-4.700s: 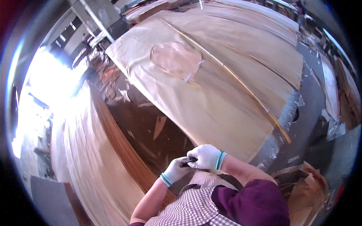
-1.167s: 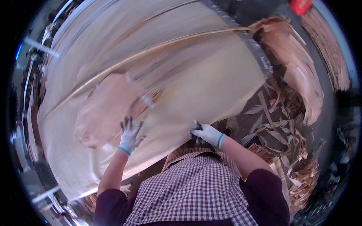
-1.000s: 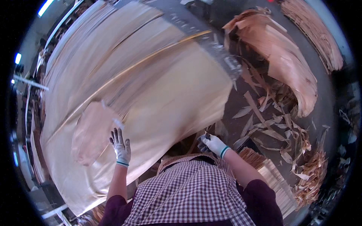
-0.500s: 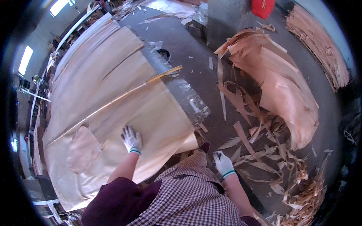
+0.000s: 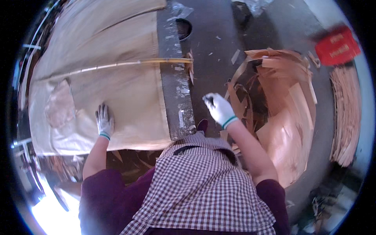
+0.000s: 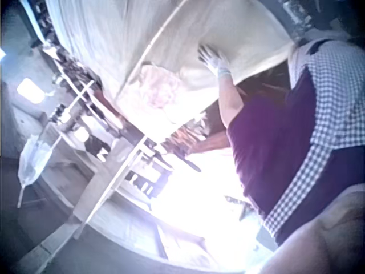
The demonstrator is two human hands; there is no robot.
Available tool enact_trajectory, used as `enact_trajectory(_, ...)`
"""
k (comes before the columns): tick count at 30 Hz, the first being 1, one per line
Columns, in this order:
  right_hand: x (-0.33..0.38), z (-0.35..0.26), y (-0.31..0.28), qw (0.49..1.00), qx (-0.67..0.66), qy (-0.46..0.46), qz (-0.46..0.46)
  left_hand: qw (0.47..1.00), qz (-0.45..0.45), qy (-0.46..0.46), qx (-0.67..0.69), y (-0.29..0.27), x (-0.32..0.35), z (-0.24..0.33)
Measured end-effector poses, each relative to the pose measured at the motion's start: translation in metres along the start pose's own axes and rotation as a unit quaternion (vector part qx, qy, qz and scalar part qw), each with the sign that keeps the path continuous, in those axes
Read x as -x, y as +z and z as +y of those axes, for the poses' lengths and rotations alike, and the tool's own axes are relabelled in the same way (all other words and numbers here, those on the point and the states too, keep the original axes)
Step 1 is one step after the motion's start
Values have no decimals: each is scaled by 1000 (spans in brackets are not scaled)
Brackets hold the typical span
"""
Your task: The person uses a knife to trim a wood veneer sheet, peels off the excess strips, and stacks the sheet onto a large pile of similar wood veneers.
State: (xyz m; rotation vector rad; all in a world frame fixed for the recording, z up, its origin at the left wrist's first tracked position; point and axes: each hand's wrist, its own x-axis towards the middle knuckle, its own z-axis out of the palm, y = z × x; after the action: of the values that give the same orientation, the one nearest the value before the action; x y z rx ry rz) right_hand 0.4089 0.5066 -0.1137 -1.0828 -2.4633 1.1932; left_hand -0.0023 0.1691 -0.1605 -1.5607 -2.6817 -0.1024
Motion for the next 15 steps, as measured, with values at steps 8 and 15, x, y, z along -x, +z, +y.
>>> enact_trajectory(8,-164,-47,-10,957,238,-154,-69,969,14,-231,85,12,-27,29)
enact_trajectory(15,-251,-48,-11,886,295,-204,-293,963,60,-252,70,25,-106,174)
